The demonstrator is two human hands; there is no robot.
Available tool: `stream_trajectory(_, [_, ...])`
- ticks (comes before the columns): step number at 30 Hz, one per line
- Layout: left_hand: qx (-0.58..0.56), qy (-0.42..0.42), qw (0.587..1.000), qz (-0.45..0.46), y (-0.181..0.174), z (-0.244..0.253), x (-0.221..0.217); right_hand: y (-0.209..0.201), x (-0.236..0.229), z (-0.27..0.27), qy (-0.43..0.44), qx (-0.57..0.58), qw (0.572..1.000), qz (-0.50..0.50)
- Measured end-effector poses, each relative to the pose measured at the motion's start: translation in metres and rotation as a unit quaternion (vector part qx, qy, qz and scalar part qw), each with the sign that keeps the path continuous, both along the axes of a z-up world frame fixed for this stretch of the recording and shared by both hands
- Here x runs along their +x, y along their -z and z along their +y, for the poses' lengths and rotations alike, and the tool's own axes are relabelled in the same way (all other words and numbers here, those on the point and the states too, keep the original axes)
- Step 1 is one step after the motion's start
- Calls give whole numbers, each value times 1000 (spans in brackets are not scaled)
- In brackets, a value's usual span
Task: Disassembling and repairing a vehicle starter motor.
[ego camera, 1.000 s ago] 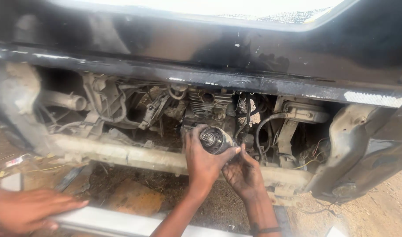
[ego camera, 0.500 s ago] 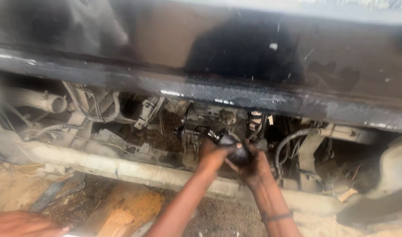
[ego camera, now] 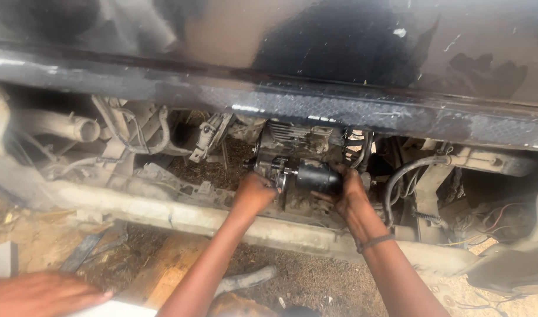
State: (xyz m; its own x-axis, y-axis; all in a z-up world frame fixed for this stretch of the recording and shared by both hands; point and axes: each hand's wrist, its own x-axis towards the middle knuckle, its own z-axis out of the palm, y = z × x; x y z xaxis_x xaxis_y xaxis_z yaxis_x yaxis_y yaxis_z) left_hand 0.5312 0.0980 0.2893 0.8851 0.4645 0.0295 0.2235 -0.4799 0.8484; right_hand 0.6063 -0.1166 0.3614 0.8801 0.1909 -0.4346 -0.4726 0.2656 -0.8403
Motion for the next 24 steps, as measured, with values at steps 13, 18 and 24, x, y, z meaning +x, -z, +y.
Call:
stream_trajectory(13, [-581, 10, 813, 27, -48, -116, 26, 14, 6, -35, -44, 4, 998, -36])
stream_trajectory(18, [-610, -36, 788, -69, -11, -110, 42, -14, -26, -43, -92, -51, 993, -57])
stream_trajectory(24, [-596, -147, 769, -175, -32, -115, 26, 64, 28, -66, 36, -349, 916, -194])
